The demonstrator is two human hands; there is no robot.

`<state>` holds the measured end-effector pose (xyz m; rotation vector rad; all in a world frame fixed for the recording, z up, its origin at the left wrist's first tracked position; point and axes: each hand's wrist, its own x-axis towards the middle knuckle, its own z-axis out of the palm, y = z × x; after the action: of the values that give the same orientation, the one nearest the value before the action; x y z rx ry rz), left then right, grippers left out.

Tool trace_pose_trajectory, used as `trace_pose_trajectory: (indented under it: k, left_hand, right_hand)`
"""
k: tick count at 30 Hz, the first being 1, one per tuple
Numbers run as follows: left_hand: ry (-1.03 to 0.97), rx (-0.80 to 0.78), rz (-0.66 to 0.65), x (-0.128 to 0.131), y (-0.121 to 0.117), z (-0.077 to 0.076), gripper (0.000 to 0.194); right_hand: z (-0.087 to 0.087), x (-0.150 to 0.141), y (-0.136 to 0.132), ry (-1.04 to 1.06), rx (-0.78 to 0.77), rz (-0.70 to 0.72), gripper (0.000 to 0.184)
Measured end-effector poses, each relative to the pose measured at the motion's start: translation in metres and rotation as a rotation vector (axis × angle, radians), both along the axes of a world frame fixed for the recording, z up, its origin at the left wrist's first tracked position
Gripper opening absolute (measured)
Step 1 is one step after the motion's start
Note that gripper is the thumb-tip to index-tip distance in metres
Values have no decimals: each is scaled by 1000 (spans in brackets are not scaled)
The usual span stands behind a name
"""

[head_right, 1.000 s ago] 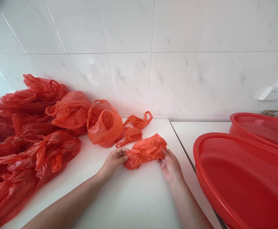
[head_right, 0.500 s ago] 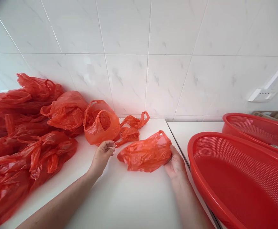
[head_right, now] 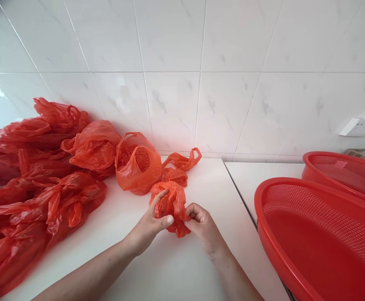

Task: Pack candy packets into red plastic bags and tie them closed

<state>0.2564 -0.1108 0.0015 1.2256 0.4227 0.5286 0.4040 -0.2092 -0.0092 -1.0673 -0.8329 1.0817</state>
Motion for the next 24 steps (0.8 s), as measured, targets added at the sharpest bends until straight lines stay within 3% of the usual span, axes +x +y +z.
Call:
trace_pose_trajectory:
  k: [2, 5, 8, 11, 13, 16, 18, 21, 24]
  left_hand:
    - [-15, -7, 76, 2, 3, 1, 82]
    - [-100, -87, 147, 4, 9, 2, 49]
    - [-145, -143, 172, 5, 13, -1, 29]
    - [-97, -115, 191, 5, 14, -5, 26]
    - [-51, -41, 200, 5, 13, -5, 26]
    - [-17, 73, 137, 4, 8, -2, 25]
    - [-1, 108, 49, 3, 4, 1, 27]
    - [46, 145, -38, 2, 0, 2, 26]
    - [114, 216, 8, 2, 4, -4, 31]
  right_hand:
    - [-1, 0, 2, 93, -36, -65, 26]
    - [-11, 17, 5, 215, -70, -308, 27]
    - [-23, 37, 5, 134, -152, -555, 19]
    - [-20, 37, 2, -260, -197, -787, 38]
    - [-11, 25, 0, -689, -66, -876, 54]
    - [1, 5, -2, -1212, 192, -799, 61]
    - [1, 0, -1, -1341, 225, -688, 55]
    - [-5, 6, 1, -1117, 90, -584, 29]
    - [-11, 25, 1, -434, -122, -605, 21]
